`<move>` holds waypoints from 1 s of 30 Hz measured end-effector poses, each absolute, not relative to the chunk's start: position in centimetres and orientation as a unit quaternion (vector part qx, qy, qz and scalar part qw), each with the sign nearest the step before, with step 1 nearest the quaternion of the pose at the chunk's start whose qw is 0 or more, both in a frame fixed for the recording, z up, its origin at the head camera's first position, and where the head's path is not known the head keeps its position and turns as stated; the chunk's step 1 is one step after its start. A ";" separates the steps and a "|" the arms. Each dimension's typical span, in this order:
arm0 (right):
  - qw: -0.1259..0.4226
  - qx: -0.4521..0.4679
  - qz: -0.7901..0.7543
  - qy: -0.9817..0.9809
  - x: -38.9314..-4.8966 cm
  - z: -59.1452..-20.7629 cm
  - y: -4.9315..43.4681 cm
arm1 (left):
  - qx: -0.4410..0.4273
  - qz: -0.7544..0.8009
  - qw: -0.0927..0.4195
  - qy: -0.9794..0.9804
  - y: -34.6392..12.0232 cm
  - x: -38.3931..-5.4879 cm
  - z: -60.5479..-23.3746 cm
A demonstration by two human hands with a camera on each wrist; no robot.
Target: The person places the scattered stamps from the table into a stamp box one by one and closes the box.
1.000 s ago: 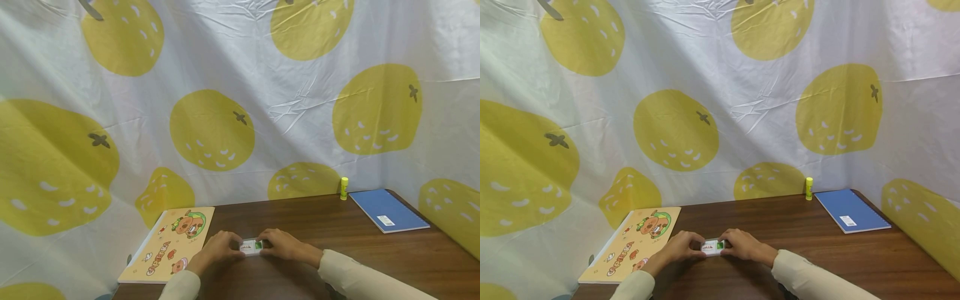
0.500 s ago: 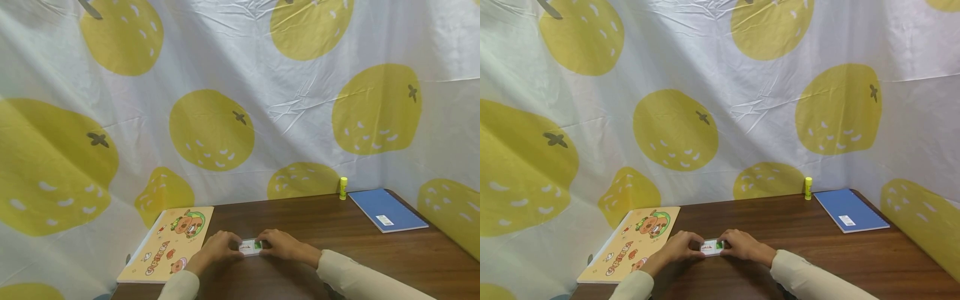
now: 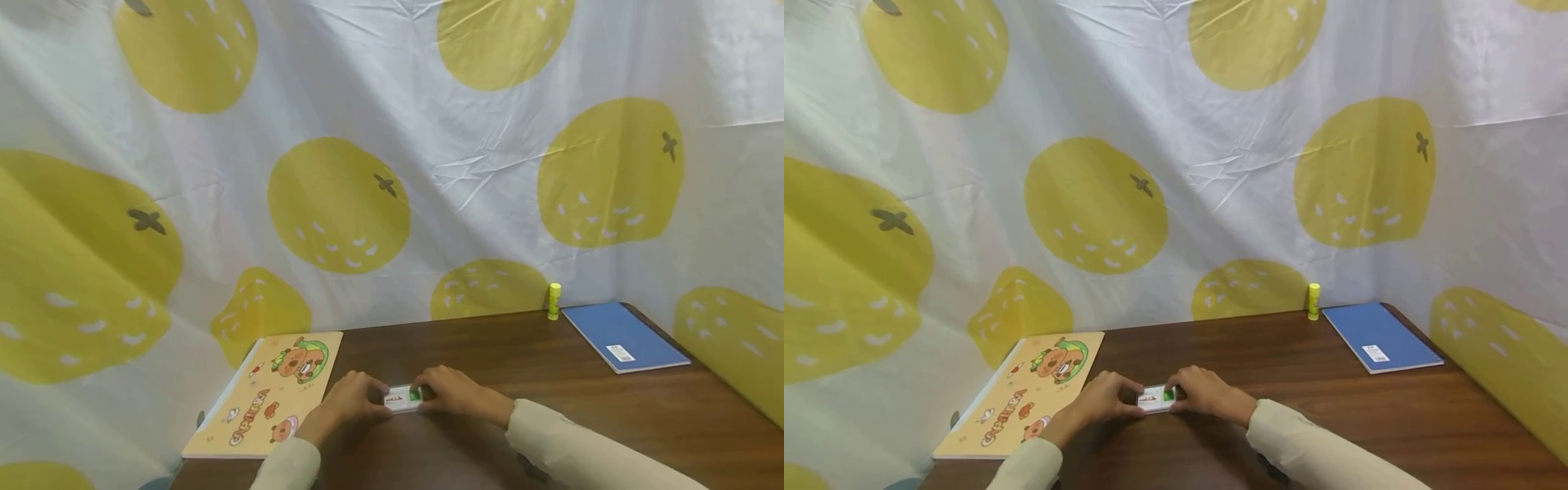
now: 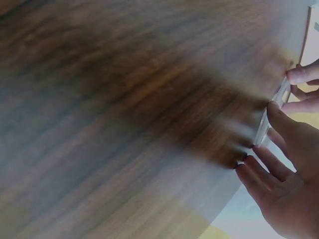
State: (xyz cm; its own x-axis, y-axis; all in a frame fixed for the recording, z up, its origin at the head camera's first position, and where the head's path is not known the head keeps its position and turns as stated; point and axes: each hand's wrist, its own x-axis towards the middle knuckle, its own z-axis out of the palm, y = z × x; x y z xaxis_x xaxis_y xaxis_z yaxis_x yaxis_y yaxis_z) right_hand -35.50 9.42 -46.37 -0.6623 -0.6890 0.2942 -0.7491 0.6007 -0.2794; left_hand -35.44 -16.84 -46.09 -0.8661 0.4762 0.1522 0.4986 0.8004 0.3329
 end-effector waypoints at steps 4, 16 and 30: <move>0.069 0.398 0.190 -0.895 -35.5 -45.9 9.2 | -0.252 -0.188 0.020 -0.949 -17.0 -35.7 -46.0; 0.061 0.385 0.175 -0.904 -35.6 -45.7 9.3 | -0.273 -0.193 0.015 -0.942 -16.8 -35.6 -45.5; 0.054 0.391 0.172 -0.902 -35.4 -46.0 9.2 | -0.257 -0.195 0.018 -0.946 -17.0 -35.4 -45.9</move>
